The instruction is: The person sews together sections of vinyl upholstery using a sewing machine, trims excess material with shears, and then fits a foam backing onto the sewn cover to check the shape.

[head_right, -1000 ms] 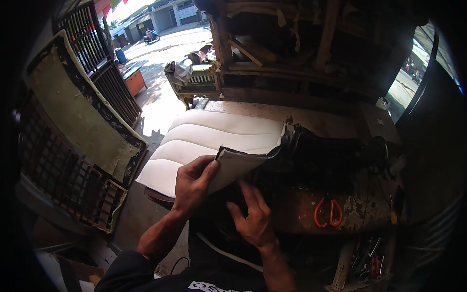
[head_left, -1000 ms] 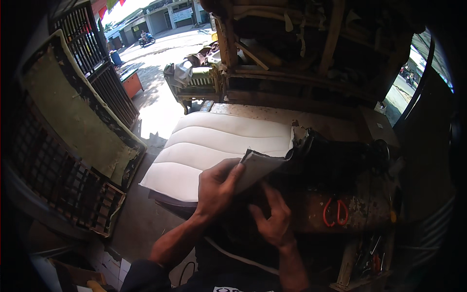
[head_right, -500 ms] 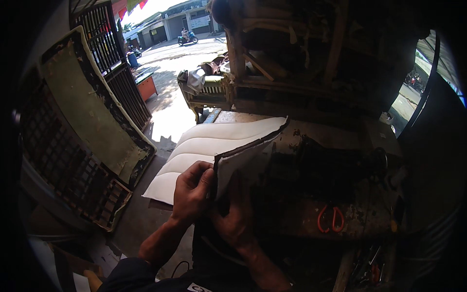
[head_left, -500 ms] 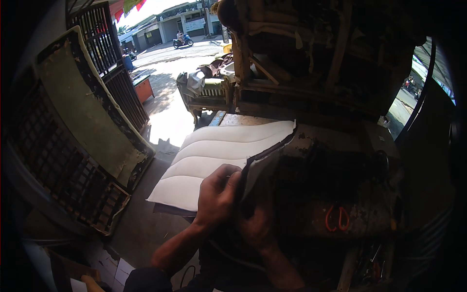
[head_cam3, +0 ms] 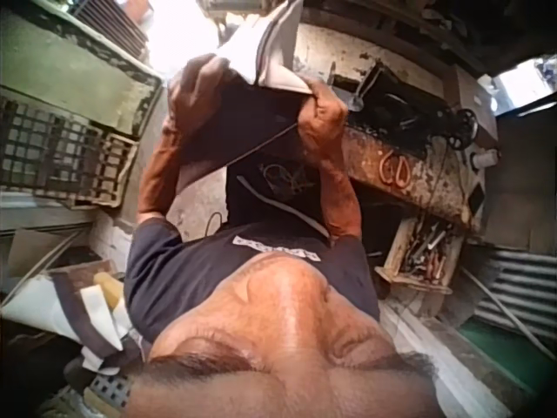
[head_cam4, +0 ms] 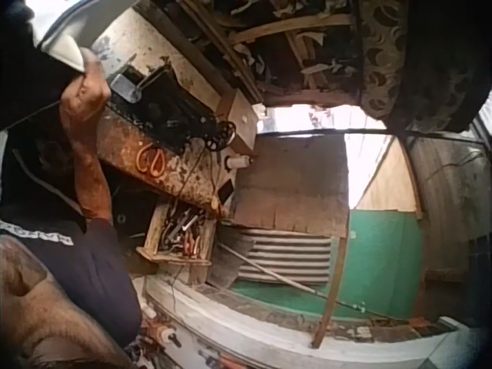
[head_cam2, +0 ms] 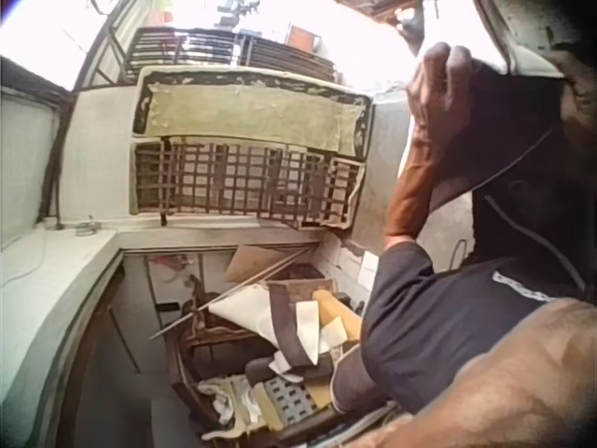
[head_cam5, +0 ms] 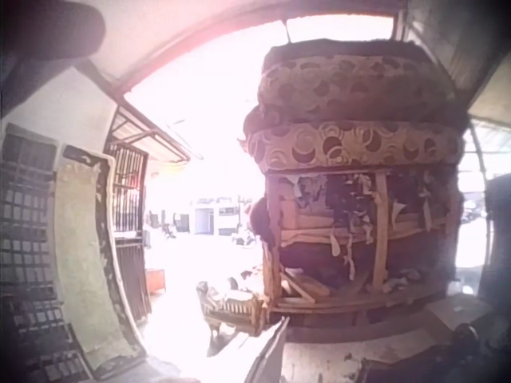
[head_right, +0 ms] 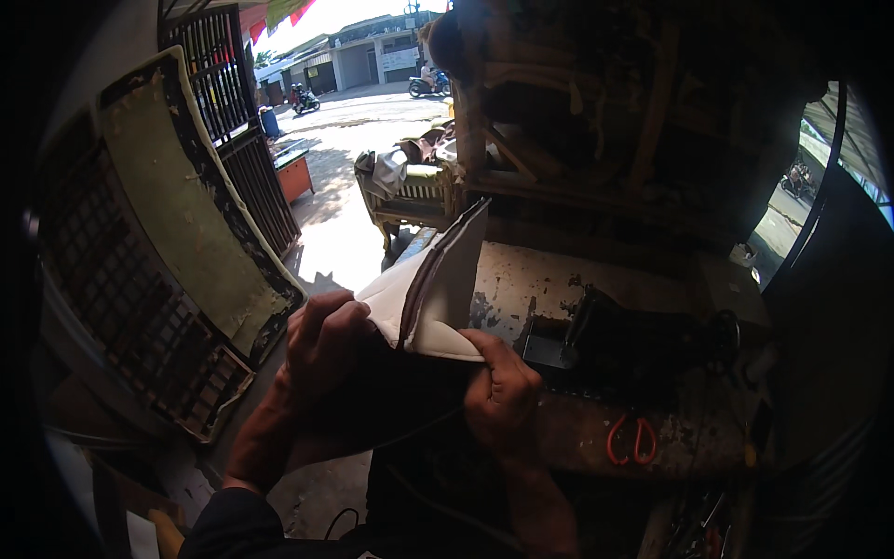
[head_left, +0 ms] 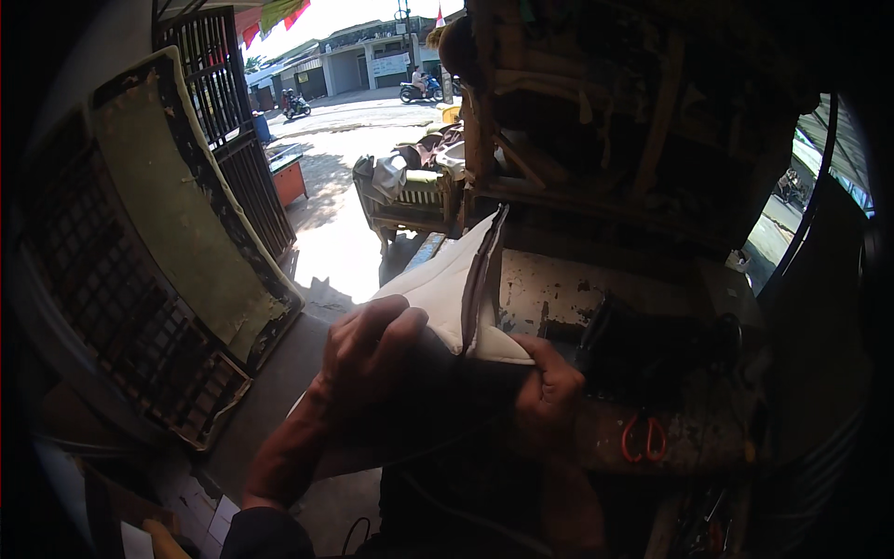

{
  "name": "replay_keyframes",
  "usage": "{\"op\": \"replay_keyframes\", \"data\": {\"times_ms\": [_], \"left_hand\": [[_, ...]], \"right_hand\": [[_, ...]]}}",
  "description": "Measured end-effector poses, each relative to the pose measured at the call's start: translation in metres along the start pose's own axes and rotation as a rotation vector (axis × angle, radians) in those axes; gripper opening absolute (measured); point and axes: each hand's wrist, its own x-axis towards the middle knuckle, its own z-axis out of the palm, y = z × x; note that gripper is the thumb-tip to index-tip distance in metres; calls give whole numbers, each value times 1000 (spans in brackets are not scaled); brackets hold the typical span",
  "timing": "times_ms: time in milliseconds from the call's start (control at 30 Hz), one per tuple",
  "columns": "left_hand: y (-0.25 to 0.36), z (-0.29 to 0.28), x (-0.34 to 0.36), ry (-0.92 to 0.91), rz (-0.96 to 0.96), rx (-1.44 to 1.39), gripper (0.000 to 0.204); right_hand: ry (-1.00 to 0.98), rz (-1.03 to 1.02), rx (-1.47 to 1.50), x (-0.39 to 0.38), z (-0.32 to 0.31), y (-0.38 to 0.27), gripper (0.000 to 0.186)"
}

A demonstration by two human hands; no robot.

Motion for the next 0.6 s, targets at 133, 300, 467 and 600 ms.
{"op": "replay_keyframes", "data": {"times_ms": [133,300,467,600], "left_hand": [[13,-2,-30,-15,6,130,32],[-20,-46,-122,-254,-555,427,28],[-48,-127,-140,-121,-810,533,25],[-54,-154,-86,-45,-550,953,35]], "right_hand": [[46,-44,-11,21,-11,2,40],[48,14,-32,36,-12,24,37],[0,-14,-43,46,-4,34,35],[-47,-3,-55,46,-7,37,35]]}}
